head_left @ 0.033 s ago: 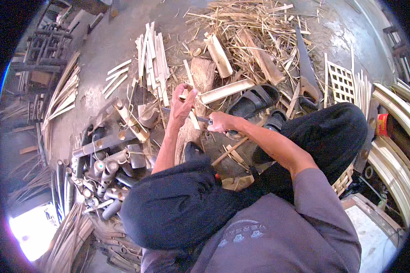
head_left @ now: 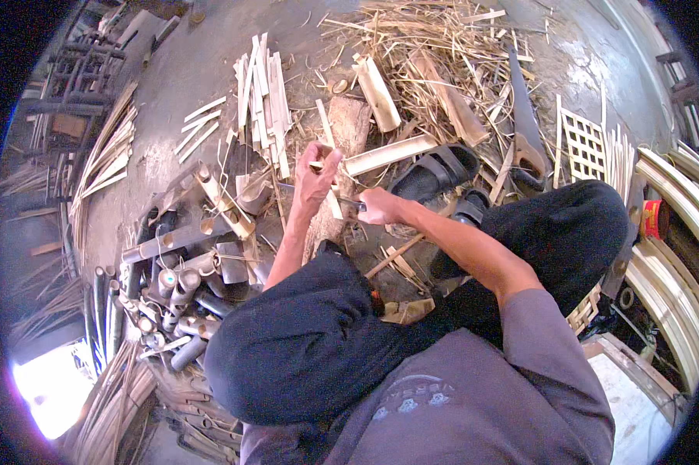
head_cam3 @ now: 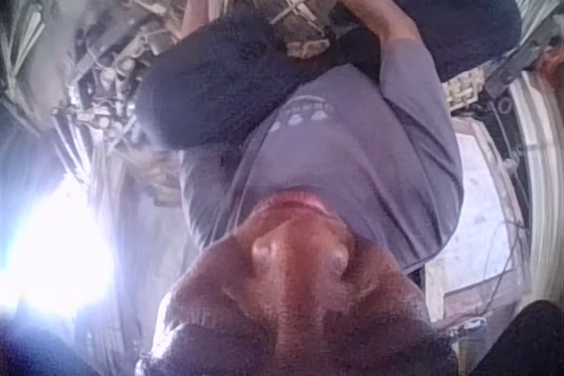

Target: The person sits on the floor and uses a knife to shave thin strips from a small piece of wood. The person repeatedly holds the wood and shaves it, then drops the shavings onto the floor.

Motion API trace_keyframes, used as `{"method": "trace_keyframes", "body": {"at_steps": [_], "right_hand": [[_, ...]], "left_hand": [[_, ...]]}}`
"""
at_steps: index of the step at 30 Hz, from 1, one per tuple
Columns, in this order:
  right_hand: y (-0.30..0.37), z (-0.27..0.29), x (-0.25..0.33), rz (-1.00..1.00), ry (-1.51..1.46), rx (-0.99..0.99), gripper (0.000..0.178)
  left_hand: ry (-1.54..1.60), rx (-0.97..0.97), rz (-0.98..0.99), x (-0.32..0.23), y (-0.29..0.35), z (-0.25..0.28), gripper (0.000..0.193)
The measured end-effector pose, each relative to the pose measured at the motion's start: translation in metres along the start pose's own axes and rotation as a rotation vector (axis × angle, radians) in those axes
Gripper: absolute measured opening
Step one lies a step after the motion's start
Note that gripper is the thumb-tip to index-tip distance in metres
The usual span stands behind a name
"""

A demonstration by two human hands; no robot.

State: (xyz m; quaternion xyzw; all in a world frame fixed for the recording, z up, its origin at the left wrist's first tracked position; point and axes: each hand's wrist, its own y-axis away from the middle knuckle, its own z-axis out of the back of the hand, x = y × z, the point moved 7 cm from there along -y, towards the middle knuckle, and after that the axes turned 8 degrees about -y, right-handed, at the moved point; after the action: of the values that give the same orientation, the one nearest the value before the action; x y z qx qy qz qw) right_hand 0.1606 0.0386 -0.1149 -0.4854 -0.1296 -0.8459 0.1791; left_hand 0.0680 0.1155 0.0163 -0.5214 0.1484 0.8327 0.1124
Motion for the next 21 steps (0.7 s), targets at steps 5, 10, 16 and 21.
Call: {"method": "trace_keyframes", "body": {"at_steps": [5,10,16,21], "right_hand": [[0.021,-0.029,0.000,-0.614,-0.585,0.393,0.036],[0.027,-0.020,-0.006,-0.274,0.015,0.203,0.044],[0.026,-0.005,0.023,-0.219,0.252,0.117,0.035],[0.022,-0.016,0.018,-0.089,-0.051,0.122,0.030]], "left_hand": [[-0.064,-0.120,-0.069,-0.003,0.010,0.014,0.028],[-0.061,-0.177,-0.110,0.000,0.025,0.006,0.025],[0.017,-0.254,-0.082,-0.002,0.044,0.021,0.022],[0.134,-0.417,-0.159,0.024,0.037,0.042,0.020]]}}
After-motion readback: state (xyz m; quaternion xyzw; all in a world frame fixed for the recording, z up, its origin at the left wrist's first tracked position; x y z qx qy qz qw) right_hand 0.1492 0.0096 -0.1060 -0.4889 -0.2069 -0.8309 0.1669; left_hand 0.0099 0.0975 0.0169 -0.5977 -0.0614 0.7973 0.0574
